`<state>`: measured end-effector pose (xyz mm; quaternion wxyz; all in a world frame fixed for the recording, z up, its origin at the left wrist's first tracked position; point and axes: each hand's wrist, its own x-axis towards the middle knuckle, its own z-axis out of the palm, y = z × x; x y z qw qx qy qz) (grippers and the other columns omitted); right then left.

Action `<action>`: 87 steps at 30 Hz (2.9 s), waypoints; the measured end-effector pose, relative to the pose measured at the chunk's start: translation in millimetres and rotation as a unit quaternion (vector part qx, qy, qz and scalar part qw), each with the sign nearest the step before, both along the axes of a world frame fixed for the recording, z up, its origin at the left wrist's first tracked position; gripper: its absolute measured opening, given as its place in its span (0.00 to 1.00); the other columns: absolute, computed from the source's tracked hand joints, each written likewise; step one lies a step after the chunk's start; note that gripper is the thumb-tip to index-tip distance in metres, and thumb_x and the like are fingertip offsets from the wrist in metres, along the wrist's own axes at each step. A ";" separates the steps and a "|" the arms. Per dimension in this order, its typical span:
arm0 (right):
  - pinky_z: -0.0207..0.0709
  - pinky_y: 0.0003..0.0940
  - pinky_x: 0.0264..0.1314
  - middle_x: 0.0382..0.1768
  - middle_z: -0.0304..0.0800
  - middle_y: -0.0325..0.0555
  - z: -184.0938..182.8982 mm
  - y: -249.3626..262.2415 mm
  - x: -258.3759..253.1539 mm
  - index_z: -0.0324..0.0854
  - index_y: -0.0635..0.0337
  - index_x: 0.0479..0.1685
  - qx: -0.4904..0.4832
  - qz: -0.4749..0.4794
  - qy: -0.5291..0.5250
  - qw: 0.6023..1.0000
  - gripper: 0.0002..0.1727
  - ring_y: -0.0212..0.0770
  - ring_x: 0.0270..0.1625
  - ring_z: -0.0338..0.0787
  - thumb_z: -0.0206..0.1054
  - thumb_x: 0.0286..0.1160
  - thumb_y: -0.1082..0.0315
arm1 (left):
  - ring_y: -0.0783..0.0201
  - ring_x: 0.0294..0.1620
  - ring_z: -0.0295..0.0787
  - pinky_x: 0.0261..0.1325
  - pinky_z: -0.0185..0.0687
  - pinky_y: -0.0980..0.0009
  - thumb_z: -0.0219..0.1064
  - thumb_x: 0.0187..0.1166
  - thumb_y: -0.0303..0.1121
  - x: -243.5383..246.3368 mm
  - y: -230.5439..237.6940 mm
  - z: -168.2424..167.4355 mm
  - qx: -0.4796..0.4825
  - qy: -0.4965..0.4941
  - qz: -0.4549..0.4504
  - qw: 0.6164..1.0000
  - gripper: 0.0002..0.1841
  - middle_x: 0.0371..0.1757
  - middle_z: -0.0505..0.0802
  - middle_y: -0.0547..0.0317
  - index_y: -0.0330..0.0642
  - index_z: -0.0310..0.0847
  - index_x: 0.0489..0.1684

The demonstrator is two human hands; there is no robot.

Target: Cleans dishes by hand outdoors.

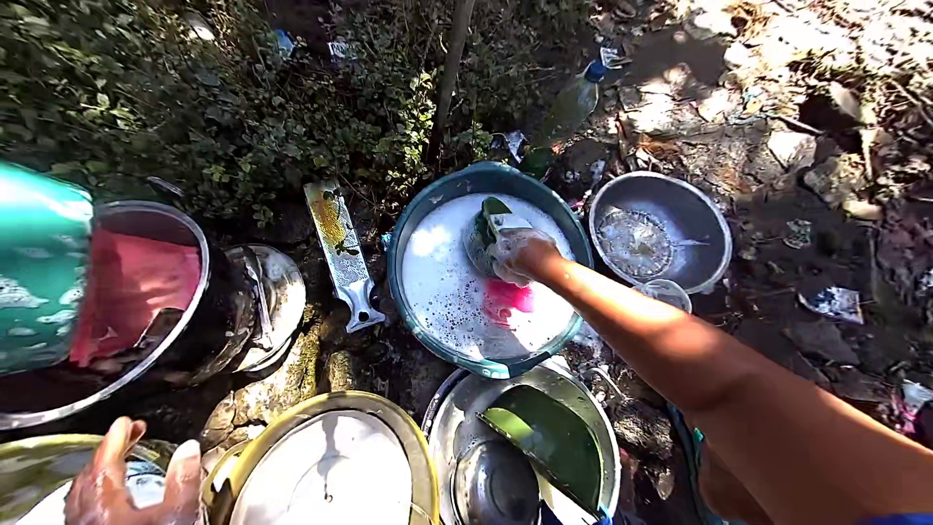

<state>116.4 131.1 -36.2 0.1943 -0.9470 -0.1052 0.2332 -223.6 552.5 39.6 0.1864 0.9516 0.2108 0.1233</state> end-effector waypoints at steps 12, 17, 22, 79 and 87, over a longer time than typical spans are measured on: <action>0.84 0.47 0.45 0.34 0.89 0.49 79.4 8.2 -57.6 0.86 0.64 0.48 0.253 -0.028 -0.027 0.967 0.16 0.44 0.38 0.89 0.65 0.83 0.57 | 0.58 0.83 0.72 0.80 0.74 0.55 0.57 0.87 0.54 228.1 -206.6 10.3 -0.529 0.012 -0.209 0.823 0.37 0.89 0.68 0.50 0.48 0.54 0.93; 0.80 0.62 0.56 0.42 0.92 0.56 64.9 66.9 -60.4 0.89 0.63 0.42 0.121 0.378 -0.095 0.913 0.24 0.57 0.52 0.91 0.67 0.79 0.47 | 0.61 0.67 0.84 0.64 0.84 0.59 0.66 0.84 0.42 217.0 -209.1 -30.4 -0.650 0.016 -0.001 0.760 0.34 0.76 0.83 0.55 0.61 0.58 0.91; 0.52 0.61 0.92 0.87 0.65 0.61 19.3 68.2 -30.8 0.77 0.52 0.81 0.123 0.323 -0.223 0.912 0.29 0.61 0.91 0.60 0.63 0.78 0.66 | 0.62 0.80 0.76 0.82 0.70 0.58 0.56 0.91 0.43 222.7 -200.0 -50.9 -0.560 -0.098 0.053 0.821 0.25 0.80 0.81 0.54 0.49 0.69 0.85; 0.56 0.67 0.88 0.88 0.61 0.65 20.4 104.3 -45.2 0.74 0.62 0.82 -0.031 0.374 -0.257 0.890 0.37 0.66 0.90 0.59 0.75 0.66 0.67 | 0.63 0.78 0.80 0.84 0.69 0.66 0.58 0.84 0.25 214.4 -144.7 -2.2 -0.261 -0.239 -0.139 0.925 0.19 0.72 0.89 0.49 0.38 0.84 0.70; 0.79 0.58 0.69 0.58 0.91 0.61 88.0 140.6 -83.0 0.82 0.65 0.67 0.179 0.304 -0.098 0.931 0.20 0.57 0.62 0.90 0.68 0.80 0.66 | 0.61 0.82 0.71 0.81 0.69 0.60 0.49 0.94 0.38 224.5 -139.2 -14.8 -0.611 -0.151 0.047 0.776 0.27 0.86 0.73 0.52 0.44 0.57 0.91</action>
